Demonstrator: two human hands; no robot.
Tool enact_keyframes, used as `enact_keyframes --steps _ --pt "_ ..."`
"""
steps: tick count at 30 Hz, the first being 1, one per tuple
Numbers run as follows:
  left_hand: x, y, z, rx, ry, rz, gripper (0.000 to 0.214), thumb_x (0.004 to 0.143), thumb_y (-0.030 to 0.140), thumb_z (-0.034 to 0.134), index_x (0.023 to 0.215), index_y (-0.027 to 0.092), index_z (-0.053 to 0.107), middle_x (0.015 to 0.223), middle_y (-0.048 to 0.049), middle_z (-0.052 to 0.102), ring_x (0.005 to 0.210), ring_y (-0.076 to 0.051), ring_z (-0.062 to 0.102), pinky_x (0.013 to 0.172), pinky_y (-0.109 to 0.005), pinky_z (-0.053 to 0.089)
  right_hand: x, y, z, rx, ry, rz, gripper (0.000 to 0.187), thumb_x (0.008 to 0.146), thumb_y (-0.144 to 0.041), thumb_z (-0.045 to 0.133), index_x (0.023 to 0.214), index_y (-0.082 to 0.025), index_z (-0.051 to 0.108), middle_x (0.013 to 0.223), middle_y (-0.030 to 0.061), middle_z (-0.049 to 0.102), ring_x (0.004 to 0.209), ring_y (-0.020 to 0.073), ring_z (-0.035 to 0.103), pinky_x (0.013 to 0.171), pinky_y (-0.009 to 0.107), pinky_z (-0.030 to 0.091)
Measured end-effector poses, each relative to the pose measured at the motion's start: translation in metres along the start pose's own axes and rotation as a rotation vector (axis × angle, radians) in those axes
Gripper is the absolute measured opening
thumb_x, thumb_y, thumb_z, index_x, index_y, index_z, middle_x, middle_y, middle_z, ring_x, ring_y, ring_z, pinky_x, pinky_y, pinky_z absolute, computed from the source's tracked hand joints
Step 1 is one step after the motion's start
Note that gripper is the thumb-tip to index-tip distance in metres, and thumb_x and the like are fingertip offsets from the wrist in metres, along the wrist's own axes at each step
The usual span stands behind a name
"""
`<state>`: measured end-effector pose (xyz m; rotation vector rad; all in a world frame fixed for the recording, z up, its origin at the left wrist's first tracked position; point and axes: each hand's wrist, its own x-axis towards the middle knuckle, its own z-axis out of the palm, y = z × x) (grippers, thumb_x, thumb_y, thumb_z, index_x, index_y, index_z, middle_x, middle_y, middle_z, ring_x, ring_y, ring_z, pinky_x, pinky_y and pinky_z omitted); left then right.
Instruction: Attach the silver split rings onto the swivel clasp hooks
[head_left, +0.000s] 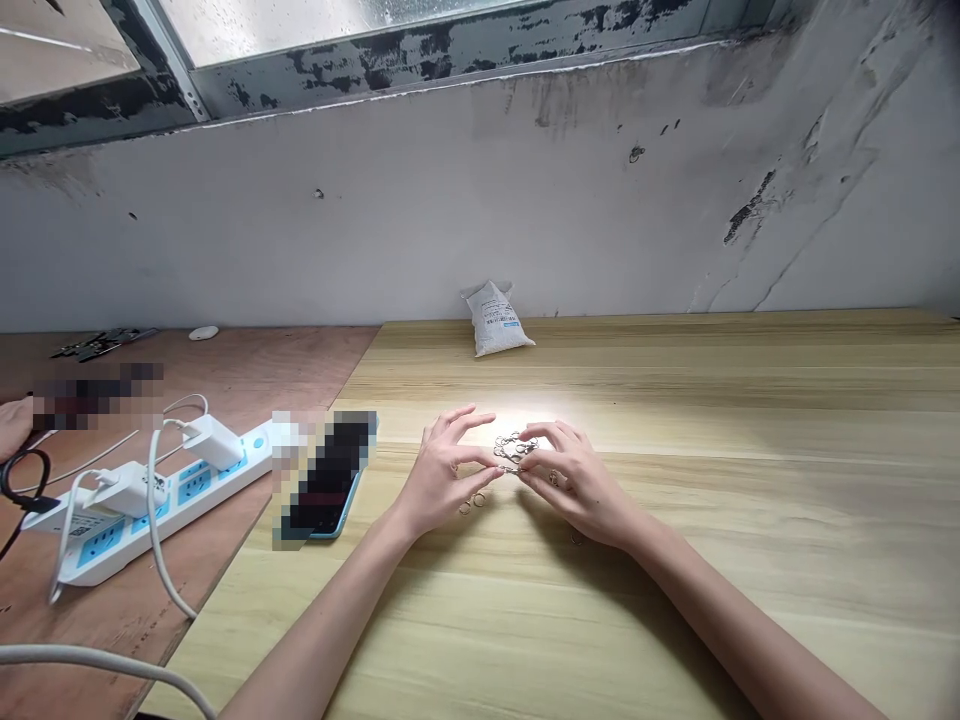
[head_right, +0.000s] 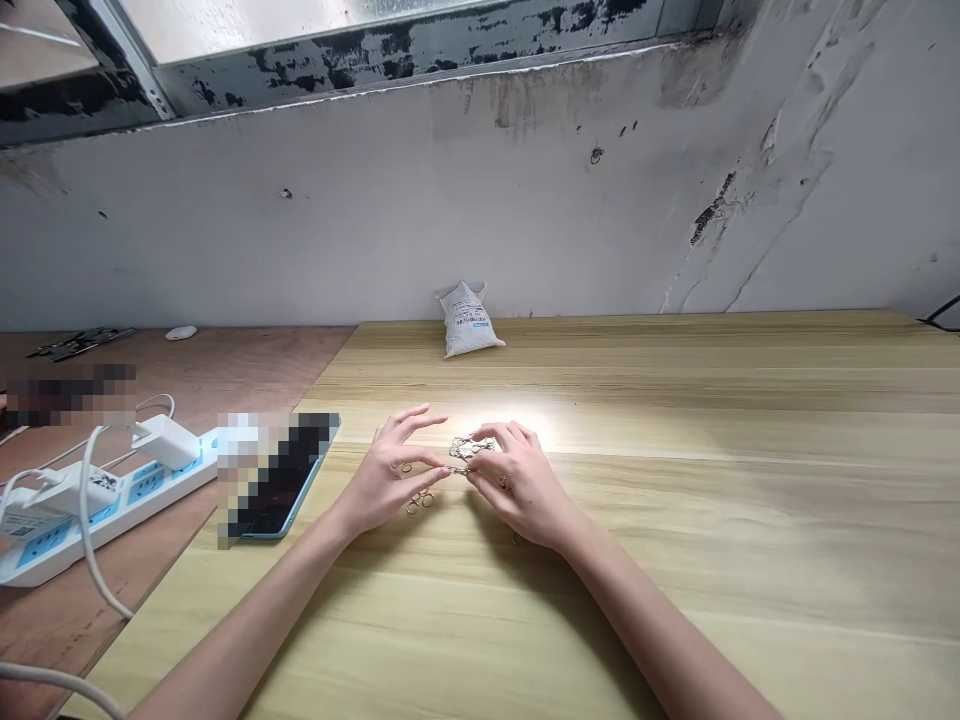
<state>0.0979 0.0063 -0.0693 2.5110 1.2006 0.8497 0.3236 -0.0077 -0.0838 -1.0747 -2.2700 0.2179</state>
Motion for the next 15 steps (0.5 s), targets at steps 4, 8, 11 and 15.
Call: enact_keyframes --steps 4,8,11,15 --pt "0.001 0.006 -0.001 0.224 -0.012 0.141 0.018 0.087 0.023 0.063 0.072 0.025 0.072 0.141 0.0015 0.054 0.139 -0.026 0.037 0.117 -0.059 0.022 0.0 -0.002 -0.003 0.06 -0.03 0.035 0.014 0.093 -0.025 0.056 0.085 -0.025 0.067 0.118 0.0071 0.06 0.116 0.0242 0.053 0.099 0.047 0.042" --pt "0.0 0.013 0.002 0.412 0.023 0.254 0.023 0.086 0.012 0.057 0.069 0.022 0.068 0.144 -0.0017 0.052 0.14 -0.025 0.037 0.12 -0.056 0.016 0.0 -0.008 -0.002 0.164 -0.021 0.088 0.015 0.094 -0.025 0.053 0.086 -0.024 0.066 0.117 0.0068 0.06 0.116 0.0229 0.053 0.099 0.046 0.043" --pt "-0.001 0.012 0.002 0.351 0.05 0.178 0.017 0.088 0.022 0.059 0.078 0.025 0.071 0.143 -0.0029 0.052 0.139 -0.025 0.038 0.119 -0.056 0.019 0.0 -0.009 0.0 0.198 -0.007 0.103 0.016 0.095 -0.027 0.053 0.087 -0.024 0.066 0.117 0.007 0.06 0.116 0.0229 0.053 0.098 0.046 0.044" --pt "-0.003 0.008 0.002 0.19 -0.003 0.077 0.013 0.09 0.029 0.06 0.09 0.031 0.074 0.143 0.0004 0.051 0.14 -0.026 0.034 0.116 -0.056 0.024 -0.001 -0.004 0.001 0.206 0.005 0.106 0.015 0.095 -0.027 0.054 0.086 -0.024 0.066 0.114 0.0072 0.061 0.114 0.0231 0.054 0.098 0.047 0.045"
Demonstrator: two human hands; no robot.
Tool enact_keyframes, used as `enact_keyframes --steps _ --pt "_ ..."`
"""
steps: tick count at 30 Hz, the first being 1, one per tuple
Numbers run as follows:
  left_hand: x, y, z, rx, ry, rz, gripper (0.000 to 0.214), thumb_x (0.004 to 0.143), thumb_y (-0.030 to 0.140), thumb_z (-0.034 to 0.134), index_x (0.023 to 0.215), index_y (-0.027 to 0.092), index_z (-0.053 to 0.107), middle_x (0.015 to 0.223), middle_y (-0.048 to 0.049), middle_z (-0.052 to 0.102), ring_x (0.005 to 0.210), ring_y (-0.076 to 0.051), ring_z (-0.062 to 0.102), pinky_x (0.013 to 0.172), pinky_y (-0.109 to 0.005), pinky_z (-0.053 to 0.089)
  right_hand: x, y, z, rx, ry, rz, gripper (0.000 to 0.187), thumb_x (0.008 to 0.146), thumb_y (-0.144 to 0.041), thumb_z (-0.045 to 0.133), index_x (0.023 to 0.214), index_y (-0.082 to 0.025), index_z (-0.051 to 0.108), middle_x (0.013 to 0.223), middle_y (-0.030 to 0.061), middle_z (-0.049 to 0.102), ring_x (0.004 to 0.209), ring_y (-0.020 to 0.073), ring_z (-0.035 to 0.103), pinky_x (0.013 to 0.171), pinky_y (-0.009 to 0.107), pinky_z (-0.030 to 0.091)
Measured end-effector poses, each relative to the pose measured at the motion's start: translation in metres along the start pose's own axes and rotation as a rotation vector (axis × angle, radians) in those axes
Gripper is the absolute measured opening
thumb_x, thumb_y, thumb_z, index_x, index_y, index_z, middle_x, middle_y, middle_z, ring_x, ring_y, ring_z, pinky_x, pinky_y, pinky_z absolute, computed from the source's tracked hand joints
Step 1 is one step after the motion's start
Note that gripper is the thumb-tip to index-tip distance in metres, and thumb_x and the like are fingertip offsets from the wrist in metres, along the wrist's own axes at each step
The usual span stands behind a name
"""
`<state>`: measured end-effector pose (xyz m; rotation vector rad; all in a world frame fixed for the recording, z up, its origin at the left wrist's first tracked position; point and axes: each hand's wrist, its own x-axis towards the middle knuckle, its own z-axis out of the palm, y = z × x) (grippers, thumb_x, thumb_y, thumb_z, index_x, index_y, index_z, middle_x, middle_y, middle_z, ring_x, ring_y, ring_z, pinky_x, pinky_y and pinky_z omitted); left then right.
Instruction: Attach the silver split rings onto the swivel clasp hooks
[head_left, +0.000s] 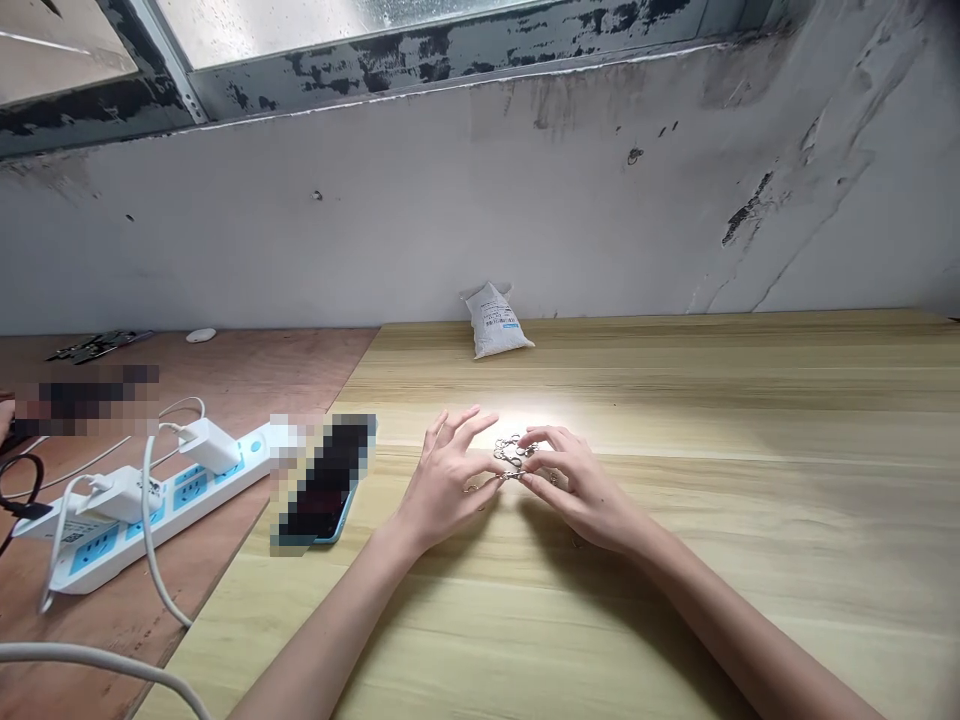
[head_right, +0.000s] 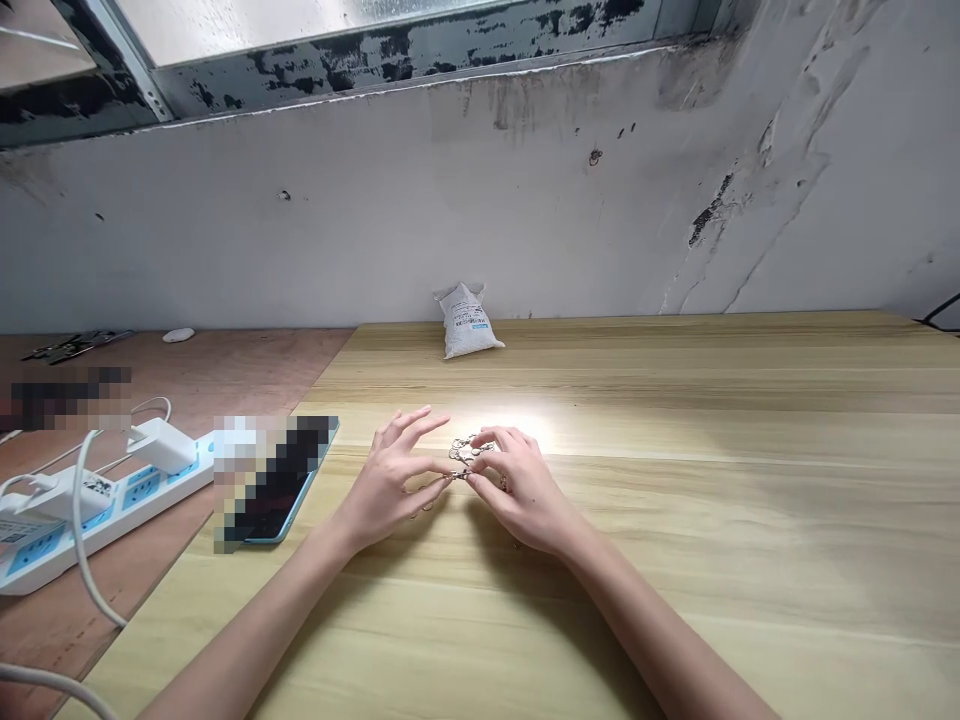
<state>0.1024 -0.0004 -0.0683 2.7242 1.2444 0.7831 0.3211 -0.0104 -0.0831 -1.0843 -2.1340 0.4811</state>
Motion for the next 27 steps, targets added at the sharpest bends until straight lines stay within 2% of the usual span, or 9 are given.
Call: enact_keyframes --steps 3,6,11,15,17,19,21,24,27 --pt "0.0 -0.002 0.0 -0.05 -0.016 -0.046 0.013 0.089 0.03 0.062 0.084 0.029 0.073 0.144 0.0003 0.05 0.141 -0.028 0.032 0.114 -0.057 0.026 0.0 0.003 -0.002 -0.011 0.008 0.012 0.015 0.094 -0.027 0.055 0.084 -0.024 0.066 0.114 0.0078 0.061 0.113 0.0236 0.055 0.097 0.047 0.045" --pt "0.001 -0.002 -0.001 -0.009 0.01 -0.05 0.011 0.088 0.028 0.063 0.081 0.026 0.072 0.144 -0.0015 0.05 0.142 -0.028 0.031 0.116 -0.058 0.025 0.0 0.005 -0.002 -0.043 0.02 0.012 0.014 0.092 -0.026 0.056 0.083 -0.024 0.066 0.115 0.0077 0.061 0.114 0.0245 0.054 0.098 0.049 0.043" --pt "0.003 0.003 0.003 0.251 0.095 0.11 0.017 0.09 0.017 0.056 0.078 0.021 0.067 0.145 -0.0071 0.049 0.141 -0.028 0.036 0.119 -0.062 0.014 0.0 -0.002 0.005 -0.08 0.054 0.006 0.015 0.091 -0.022 0.057 0.079 -0.023 0.066 0.117 0.0069 0.062 0.118 0.026 0.052 0.099 0.051 0.042" --pt "0.003 0.006 0.007 0.353 0.079 0.193 0.02 0.091 0.012 0.051 0.079 0.019 0.064 0.149 -0.0079 0.045 0.144 -0.026 0.032 0.122 -0.061 0.005 0.001 -0.006 0.008 -0.028 0.061 0.038 0.015 0.091 -0.023 0.057 0.081 -0.024 0.067 0.119 0.0061 0.062 0.12 0.025 0.051 0.098 0.048 0.044" --pt "0.003 0.002 0.006 0.309 0.049 0.155 0.017 0.091 0.015 0.052 0.082 0.02 0.065 0.15 -0.0078 0.044 0.144 -0.026 0.031 0.121 -0.061 0.008 0.001 -0.003 0.007 -0.075 0.067 0.035 0.014 0.09 -0.022 0.057 0.08 -0.024 0.068 0.118 0.0059 0.063 0.121 0.0254 0.051 0.099 0.049 0.043" --pt "0.003 -0.008 -0.001 0.222 0.02 0.048 0.01 0.09 0.023 0.057 0.091 0.021 0.067 0.15 -0.0086 0.043 0.144 -0.028 0.031 0.119 -0.062 0.015 0.001 0.004 0.005 -0.187 0.087 0.021 0.015 0.089 -0.023 0.058 0.078 -0.024 0.068 0.115 0.0066 0.064 0.122 0.0272 0.05 0.101 0.053 0.04" --pt "0.001 -0.023 -0.012 0.155 0.009 -0.058 0.017 0.088 0.028 0.06 0.104 0.023 0.067 0.148 -0.009 0.046 0.143 -0.03 0.031 0.118 -0.065 0.016 0.001 0.014 0.003 -0.307 0.103 0.004 0.017 0.09 -0.023 0.057 0.078 -0.024 0.069 0.114 0.0076 0.065 0.121 0.0286 0.051 0.102 0.057 0.038" --pt "-0.005 -0.046 -0.031 0.083 -0.075 -0.12 0.015 0.089 0.032 0.059 0.09 0.024 0.071 0.142 -0.0057 0.051 0.142 -0.03 0.033 0.117 -0.065 0.016 0.002 0.025 0.0 -0.393 0.11 -0.021 0.017 0.091 -0.022 0.056 0.087 -0.026 0.072 0.114 0.0079 0.066 0.118 0.0277 0.054 0.099 0.055 0.04" --pt "-0.01 -0.057 -0.043 0.04 -0.166 -0.14 0.022 0.087 0.043 0.061 0.087 0.025 0.074 0.14 -0.0049 0.053 0.14 -0.031 0.034 0.117 -0.065 0.017 0.004 0.029 -0.003 -0.4 0.128 -0.035 0.017 0.091 -0.022 0.055 0.091 -0.026 0.072 0.111 0.0079 0.066 0.114 0.0267 0.055 0.095 0.05 0.043"
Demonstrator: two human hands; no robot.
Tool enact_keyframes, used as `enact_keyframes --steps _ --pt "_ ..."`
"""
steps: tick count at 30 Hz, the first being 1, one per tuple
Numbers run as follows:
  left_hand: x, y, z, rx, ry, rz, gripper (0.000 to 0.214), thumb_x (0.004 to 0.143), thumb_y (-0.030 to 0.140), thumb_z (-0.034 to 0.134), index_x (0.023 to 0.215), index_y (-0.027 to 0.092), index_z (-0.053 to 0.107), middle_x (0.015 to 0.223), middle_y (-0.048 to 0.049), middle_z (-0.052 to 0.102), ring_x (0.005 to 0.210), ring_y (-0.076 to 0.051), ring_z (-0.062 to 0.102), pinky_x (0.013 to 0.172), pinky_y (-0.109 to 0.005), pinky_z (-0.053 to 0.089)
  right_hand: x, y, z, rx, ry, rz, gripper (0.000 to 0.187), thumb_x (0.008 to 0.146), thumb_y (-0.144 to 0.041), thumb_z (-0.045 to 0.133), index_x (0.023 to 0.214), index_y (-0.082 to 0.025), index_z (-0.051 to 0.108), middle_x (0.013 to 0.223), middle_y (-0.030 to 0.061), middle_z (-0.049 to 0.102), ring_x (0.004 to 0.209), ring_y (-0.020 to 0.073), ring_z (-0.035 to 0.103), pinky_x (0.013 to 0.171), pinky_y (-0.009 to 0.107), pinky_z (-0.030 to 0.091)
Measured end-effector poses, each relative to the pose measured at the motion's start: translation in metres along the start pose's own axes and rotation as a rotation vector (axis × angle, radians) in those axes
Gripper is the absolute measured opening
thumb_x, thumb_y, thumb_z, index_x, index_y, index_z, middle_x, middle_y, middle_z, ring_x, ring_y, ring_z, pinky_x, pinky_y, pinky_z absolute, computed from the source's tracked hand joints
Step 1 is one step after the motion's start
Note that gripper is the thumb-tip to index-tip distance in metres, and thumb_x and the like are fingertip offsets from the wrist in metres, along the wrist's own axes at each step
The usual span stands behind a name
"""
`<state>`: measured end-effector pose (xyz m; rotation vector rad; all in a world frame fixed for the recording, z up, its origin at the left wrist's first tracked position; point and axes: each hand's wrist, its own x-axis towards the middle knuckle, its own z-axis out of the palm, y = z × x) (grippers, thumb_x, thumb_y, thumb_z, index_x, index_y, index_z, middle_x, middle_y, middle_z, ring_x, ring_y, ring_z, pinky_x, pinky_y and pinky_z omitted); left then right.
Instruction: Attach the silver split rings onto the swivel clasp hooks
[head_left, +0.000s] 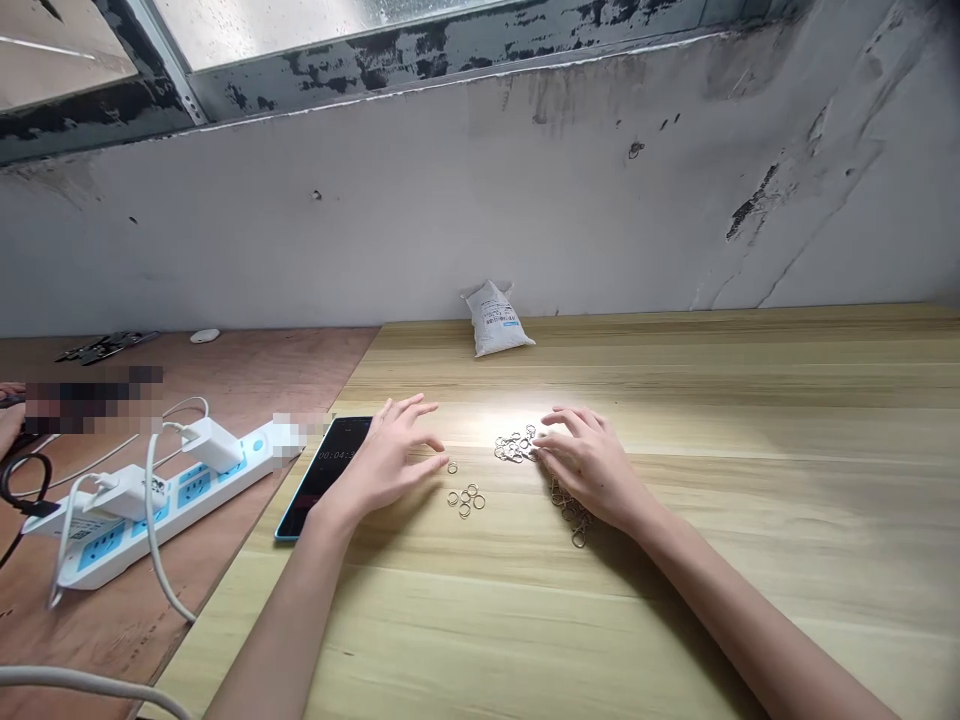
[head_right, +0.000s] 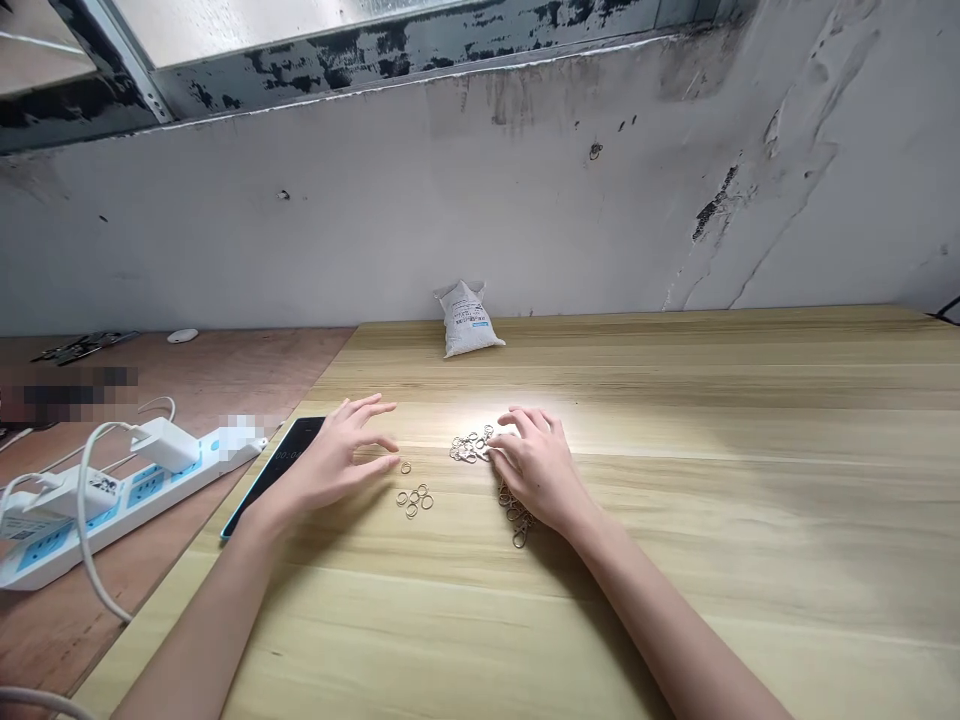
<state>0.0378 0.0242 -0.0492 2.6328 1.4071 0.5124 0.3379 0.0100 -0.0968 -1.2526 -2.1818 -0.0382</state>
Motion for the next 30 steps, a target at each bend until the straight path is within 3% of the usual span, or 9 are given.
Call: enact_keyframes --steps 3,6,12,15,18,21,30 --pt "0.0 0.002 0.002 -0.026 -0.068 0.019 0.022 0.083 0.047 0.066 0.086 0.027 0.075 0.138 -0.0045 0.054 0.139 -0.031 0.036 0.116 -0.063 0.019 0.001 0.004 -0.004 0.007 -0.024 -0.009 0.016 0.091 -0.022 0.056 0.089 -0.025 0.072 0.105 0.0069 0.066 0.109 0.0259 0.056 0.092 0.048 0.043" --pt "0.003 0.01 0.008 -0.031 -0.093 0.038 0.013 0.083 0.039 0.068 0.084 0.029 0.075 0.136 -0.003 0.056 0.139 -0.03 0.037 0.116 -0.062 0.021 0.001 0.012 -0.012 0.025 -0.103 -0.03 0.016 0.091 -0.021 0.056 0.085 -0.025 0.071 0.098 0.0055 0.066 0.1 0.024 0.057 0.087 0.044 0.044" --pt "0.006 0.009 0.013 -0.027 -0.064 0.045 0.008 0.085 0.031 0.067 0.08 0.025 0.071 0.135 -0.0027 0.057 0.138 -0.029 0.037 0.111 -0.057 0.031 -0.001 0.021 -0.041 0.053 -0.225 -0.043 0.015 0.09 -0.028 0.059 0.082 -0.027 0.072 0.088 0.0032 0.066 0.085 0.0203 0.058 0.077 0.038 0.044" --pt "0.007 0.008 0.012 -0.029 -0.013 0.042 0.006 0.085 0.026 0.066 0.081 0.022 0.066 0.123 -0.0038 0.064 0.126 -0.026 0.049 0.109 -0.056 0.033 -0.001 0.012 -0.047 0.028 -0.296 -0.028 0.023 0.091 -0.034 0.06 0.073 -0.027 0.071 0.077 0.0019 0.064 0.075 0.0185 0.057 0.075 0.037 0.043" --pt "0.009 0.015 0.014 -0.068 0.031 0.031 0.003 0.089 0.023 0.062 0.086 0.022 0.063 0.095 0.0006 0.071 0.095 -0.018 0.063 0.112 -0.053 0.03 0.0 0.002 -0.043 -0.05 -0.307 -0.024 0.025 0.085 -0.037 0.069 0.063 -0.024 0.069 0.068 0.0013 0.061 0.069 0.0177 0.055 0.078 0.039 0.043" --pt "0.011 0.025 0.02 -0.14 0.06 0.022 0.006 0.092 0.025 0.059 0.087 0.022 0.061 0.082 0.0039 0.071 0.076 -0.013 0.064 0.112 -0.049 0.031 0.002 -0.004 -0.036 -0.101 -0.311 -0.041 0.02 0.081 -0.031 0.072 0.062 -0.023 0.069 0.068 0.0008 0.062 0.069 0.0172 0.055 0.081 0.04 0.043" --pt "0.014 0.038 0.038 -0.223 0.047 0.128 0.012 0.091 0.014 0.057 0.096 0.021 0.066 0.094 -0.0004 0.076 0.085 -0.018 0.065 0.105 -0.047 0.037 0.0 -0.009 -0.018 -0.022 -0.296 0.054 0.02 0.075 -0.004 0.06 0.064 -0.02 0.066 0.071 -0.0015 0.066 0.068 0.0134 0.059 0.09 0.036 0.041"
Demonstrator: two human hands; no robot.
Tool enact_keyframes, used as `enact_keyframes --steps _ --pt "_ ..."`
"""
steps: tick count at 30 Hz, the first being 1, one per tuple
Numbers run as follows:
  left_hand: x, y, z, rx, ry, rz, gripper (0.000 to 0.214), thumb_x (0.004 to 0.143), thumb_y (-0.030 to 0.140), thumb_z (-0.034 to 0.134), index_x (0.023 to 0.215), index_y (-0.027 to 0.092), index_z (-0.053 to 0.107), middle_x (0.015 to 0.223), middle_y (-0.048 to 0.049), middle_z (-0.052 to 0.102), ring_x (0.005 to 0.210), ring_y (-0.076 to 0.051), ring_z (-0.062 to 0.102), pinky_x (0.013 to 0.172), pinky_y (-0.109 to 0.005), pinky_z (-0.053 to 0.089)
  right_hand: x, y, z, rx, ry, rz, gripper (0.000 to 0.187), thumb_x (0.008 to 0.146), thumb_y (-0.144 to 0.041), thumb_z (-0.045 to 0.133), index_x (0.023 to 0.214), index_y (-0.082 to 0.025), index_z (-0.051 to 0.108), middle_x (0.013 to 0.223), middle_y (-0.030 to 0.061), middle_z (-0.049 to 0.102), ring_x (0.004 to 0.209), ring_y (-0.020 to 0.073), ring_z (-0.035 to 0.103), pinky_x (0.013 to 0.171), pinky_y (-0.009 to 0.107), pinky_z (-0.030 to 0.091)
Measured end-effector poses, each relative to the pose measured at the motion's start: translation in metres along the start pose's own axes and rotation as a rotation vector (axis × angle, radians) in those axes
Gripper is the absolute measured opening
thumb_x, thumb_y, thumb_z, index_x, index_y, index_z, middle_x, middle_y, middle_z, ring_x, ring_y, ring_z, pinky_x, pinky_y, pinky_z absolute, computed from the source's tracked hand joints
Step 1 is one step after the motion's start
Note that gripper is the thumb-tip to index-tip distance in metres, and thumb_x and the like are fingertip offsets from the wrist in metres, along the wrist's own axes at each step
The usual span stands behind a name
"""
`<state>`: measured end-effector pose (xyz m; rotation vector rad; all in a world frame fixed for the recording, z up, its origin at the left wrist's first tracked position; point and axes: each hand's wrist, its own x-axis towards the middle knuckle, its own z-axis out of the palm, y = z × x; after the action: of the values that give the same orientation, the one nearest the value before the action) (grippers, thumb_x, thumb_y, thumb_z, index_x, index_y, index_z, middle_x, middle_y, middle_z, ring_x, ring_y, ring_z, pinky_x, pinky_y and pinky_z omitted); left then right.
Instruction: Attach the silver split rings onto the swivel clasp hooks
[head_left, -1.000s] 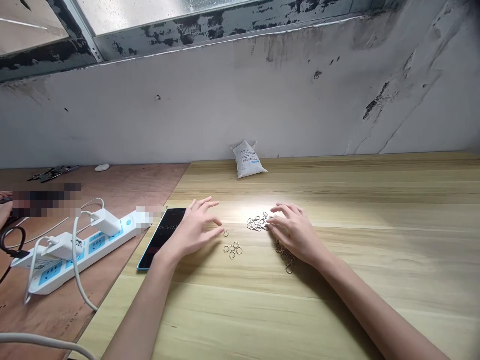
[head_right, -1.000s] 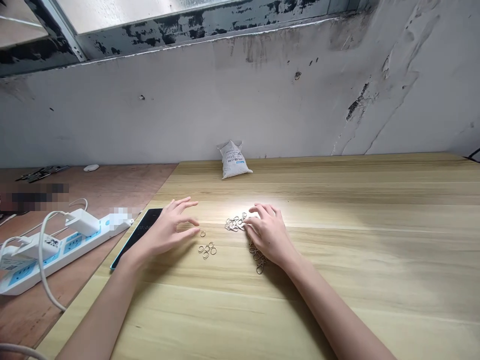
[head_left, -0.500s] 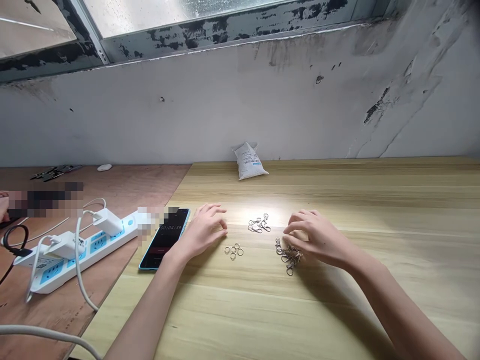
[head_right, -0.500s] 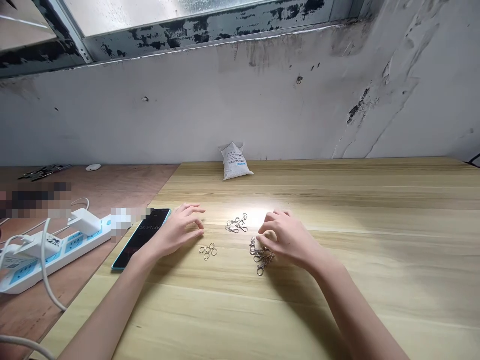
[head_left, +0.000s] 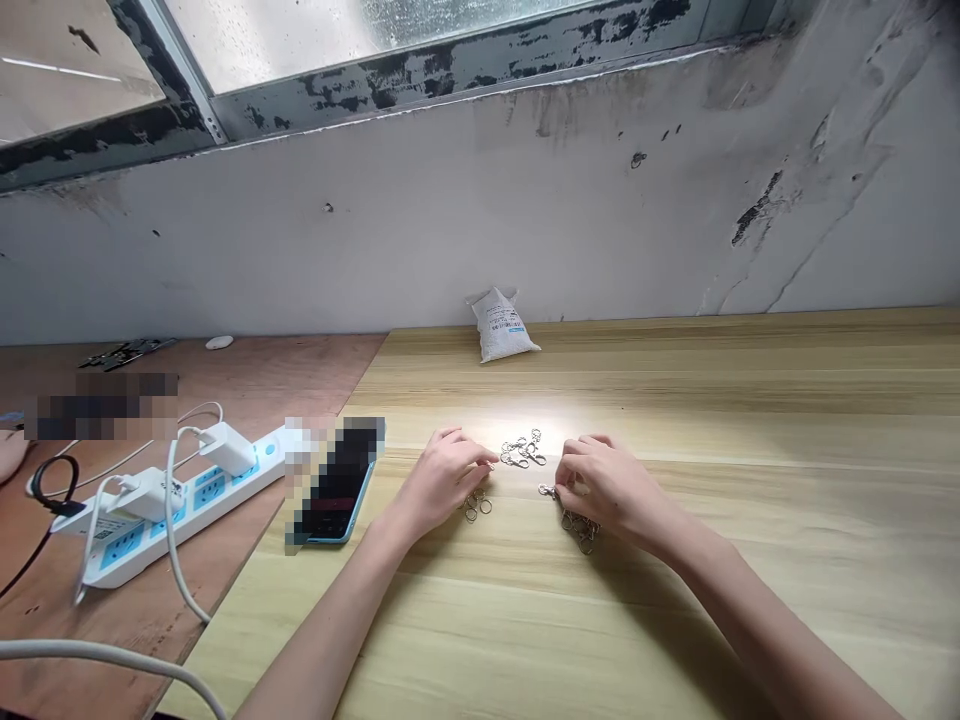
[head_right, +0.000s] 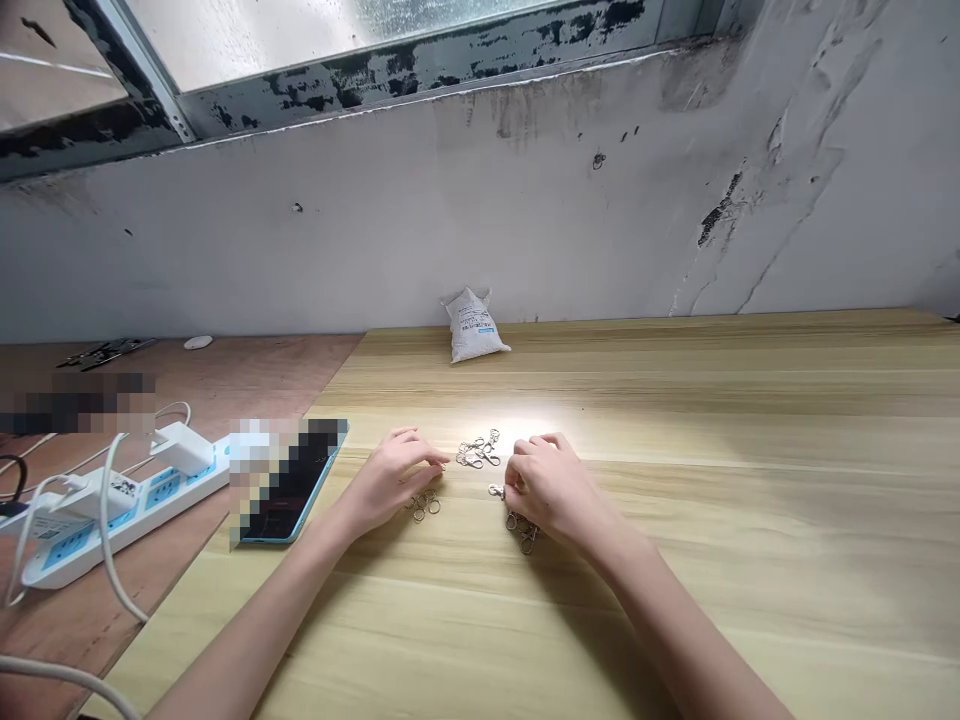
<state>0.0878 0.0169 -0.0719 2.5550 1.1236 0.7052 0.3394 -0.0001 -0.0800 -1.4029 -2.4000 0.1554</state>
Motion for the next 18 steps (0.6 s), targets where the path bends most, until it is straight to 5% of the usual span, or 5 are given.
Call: enact_keyframes --steps 5,11,18 --pt "0.001 0.004 -0.001 -0.051 0.041 -0.057 0.007 0.088 0.015 0.063 0.088 0.02 0.068 0.09 0.0 0.075 0.09 -0.019 0.063 0.095 -0.04 0.043 -0.001 -0.004 -0.005 -0.009 0.012 -0.049 0.017 0.085 -0.012 0.056 0.079 -0.021 0.07 0.078 0.0012 0.067 0.071 0.0148 0.06 0.087 0.037 0.041" --pt "0.0 0.009 -0.002 -0.137 0.032 -0.183 0.012 0.085 0.011 0.061 0.08 0.02 0.066 0.084 0.0012 0.07 0.087 -0.017 0.06 0.082 -0.031 0.044 -0.002 0.003 -0.002 -0.093 0.007 -0.135 0.023 0.088 -0.017 0.058 0.068 -0.02 0.068 0.073 0.0021 0.064 0.067 0.015 0.056 0.072 0.032 0.039" --pt "0.0 0.011 0.001 -0.232 0.01 -0.223 0.011 0.08 0.009 0.065 0.076 0.02 0.066 0.083 0.0014 0.07 0.086 -0.016 0.061 0.078 -0.028 0.046 0.001 0.0 0.013 -0.015 0.047 -0.064 0.013 0.074 -0.009 0.061 0.066 -0.019 0.06 0.071 -0.001 0.063 0.06 0.012 0.052 0.077 0.031 0.04"
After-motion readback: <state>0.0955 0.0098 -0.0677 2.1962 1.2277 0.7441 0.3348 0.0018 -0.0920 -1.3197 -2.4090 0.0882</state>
